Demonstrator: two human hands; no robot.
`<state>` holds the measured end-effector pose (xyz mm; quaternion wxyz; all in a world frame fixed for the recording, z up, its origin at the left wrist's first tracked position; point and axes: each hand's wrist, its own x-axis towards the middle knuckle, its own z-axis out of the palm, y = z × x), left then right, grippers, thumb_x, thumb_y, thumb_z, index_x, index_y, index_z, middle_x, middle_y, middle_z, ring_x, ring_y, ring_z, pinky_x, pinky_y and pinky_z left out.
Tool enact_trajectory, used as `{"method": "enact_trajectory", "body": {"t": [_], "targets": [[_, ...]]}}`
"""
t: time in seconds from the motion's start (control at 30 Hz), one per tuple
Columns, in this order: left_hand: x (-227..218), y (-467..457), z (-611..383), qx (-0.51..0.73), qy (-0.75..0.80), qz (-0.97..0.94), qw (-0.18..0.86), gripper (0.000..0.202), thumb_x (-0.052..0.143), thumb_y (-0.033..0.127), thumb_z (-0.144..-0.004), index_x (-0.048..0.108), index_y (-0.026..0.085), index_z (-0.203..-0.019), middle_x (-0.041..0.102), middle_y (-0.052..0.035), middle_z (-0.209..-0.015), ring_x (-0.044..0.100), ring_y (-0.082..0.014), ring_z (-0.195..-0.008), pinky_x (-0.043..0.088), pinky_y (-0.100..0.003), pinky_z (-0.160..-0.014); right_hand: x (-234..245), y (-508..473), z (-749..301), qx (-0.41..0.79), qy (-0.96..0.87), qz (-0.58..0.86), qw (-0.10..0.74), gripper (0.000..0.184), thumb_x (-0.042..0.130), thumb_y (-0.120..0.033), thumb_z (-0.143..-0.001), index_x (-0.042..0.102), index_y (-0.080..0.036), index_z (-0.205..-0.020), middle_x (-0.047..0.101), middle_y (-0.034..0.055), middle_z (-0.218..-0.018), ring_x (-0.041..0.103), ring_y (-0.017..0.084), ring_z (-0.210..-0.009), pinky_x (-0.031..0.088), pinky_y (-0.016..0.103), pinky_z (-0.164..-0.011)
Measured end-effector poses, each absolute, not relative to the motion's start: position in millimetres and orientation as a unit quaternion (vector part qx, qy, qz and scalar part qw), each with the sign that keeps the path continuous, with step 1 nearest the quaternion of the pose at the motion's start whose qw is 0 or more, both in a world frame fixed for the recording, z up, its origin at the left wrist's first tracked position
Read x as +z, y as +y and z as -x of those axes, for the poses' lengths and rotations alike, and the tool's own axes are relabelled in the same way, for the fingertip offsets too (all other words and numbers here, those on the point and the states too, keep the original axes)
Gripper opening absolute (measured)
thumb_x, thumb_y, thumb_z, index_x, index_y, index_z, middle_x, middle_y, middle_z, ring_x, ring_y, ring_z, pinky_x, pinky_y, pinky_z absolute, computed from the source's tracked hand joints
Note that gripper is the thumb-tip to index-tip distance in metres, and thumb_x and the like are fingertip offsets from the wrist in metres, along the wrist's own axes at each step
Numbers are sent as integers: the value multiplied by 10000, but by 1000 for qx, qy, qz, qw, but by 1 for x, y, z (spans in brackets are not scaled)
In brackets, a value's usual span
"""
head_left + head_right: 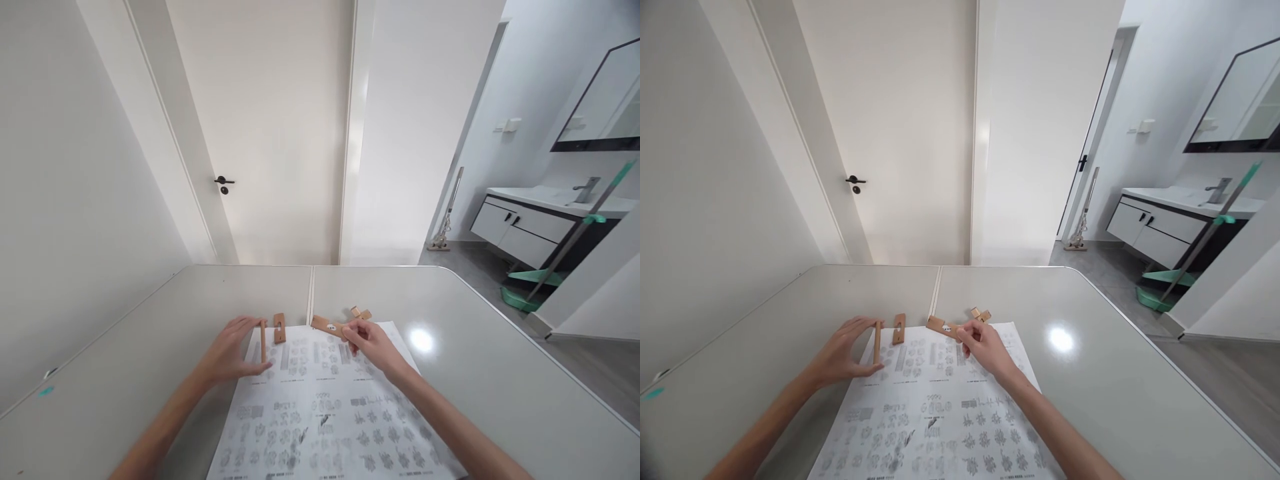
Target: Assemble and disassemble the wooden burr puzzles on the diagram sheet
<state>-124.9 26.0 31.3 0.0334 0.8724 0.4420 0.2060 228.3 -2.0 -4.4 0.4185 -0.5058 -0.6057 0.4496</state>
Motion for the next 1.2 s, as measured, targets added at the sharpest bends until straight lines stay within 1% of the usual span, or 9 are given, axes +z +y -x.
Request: {"method": "enact_trajectory", "body": {"t": [0.13,0.27,0.37,0.43,0.5,0.63,0.83,1.0,1.2], "targets": [[16,47,137,175,490,-854,-10,711,735,682,-690,616,235,-1231,698,-110,-1192,620,-354,-1143,449,-492,-1013,-17,11,-204,421,-616,524,411,310,579,-512,-907,579,-216,-814,638,4,-637,633,200,-583,494,312,-623],[8,60,135,146,504,-851,-30,706,707,746,-667,653,230,-1147,712,-108,-1101,623,-345,-1086,420,-494,-996,-22,26,-174,373,-628,572,374,229,491,-390,-968,558,-205,-850,693,34,-692,676,197,-646,491,288,-633],[5,65,132,144,501,-852,-48,687,684,775,-666,670,238,-1094,705,-95,-1066,614,-330,-1060,414,-469,-974,-23,38,-157,367,-635,587,341,166,481,-322,-972,548,-193,-891,699,36,-687,667,183,-610,465,264,-586],[4,67,131,137,498,-854,-57,659,668,786,-677,683,236,-1041,690,-92,-1045,611,-322,-1036,421,-454,-955,-24,45,-148,359,-647,597,309,147,514,-317,-960,556,-183,-916,702,45,-698,663,187,-610,441,256,-558],[4,69,130,130,495,-857,-55,650,654,794,-690,688,232,-1014,673,-91,-1049,613,-314,-1016,432,-447,-937,-23,51,-139,340,-664,604,280,167,547,-340,-951,572,-175,-951,724,79,-798,678,200,-685,424,253,-563],[0,72,128,140,493,-858,-26,685,666,774,-709,673,226,-1119,656,-103,-1119,623,-315,-1034,451,-457,-944,-21,60,-123,292,-706,604,224,216,540,-380,-963,603,-174,-978,733,122,-953,691,249,-863,411,264,-605],[-12,74,125,179,475,-861,25,743,712,672,-749,563,237,-1333,614,-124,-1357,558,-345,-1256,405,-494,-1080,-12,66,-108,229,-774,573,144,268,490,-391,-995,608,-167,-1085,729,154,-1019,701,293,-920,460,308,-687],[-17,72,123,202,469,-859,46,711,715,627,-780,529,258,-1359,641,-112,-1337,575,-340,-1247,435,-492,-1067,-5,67,-97,188,-812,545,95,289,462,-347,-1004,619,-143,-1136,718,196,-1105,706,318,-981,506,368,-761],[-15,68,127,212,454,-863,63,691,724,584,-782,527,251,-1354,627,-116,-1349,574,-335,-1240,447,-493,-1059,1,65,-91,162,-842,513,51,283,476,-322,-993,670,-169,-1131,722,197,-1133,709,328,-1013,532,404,-795]]}}
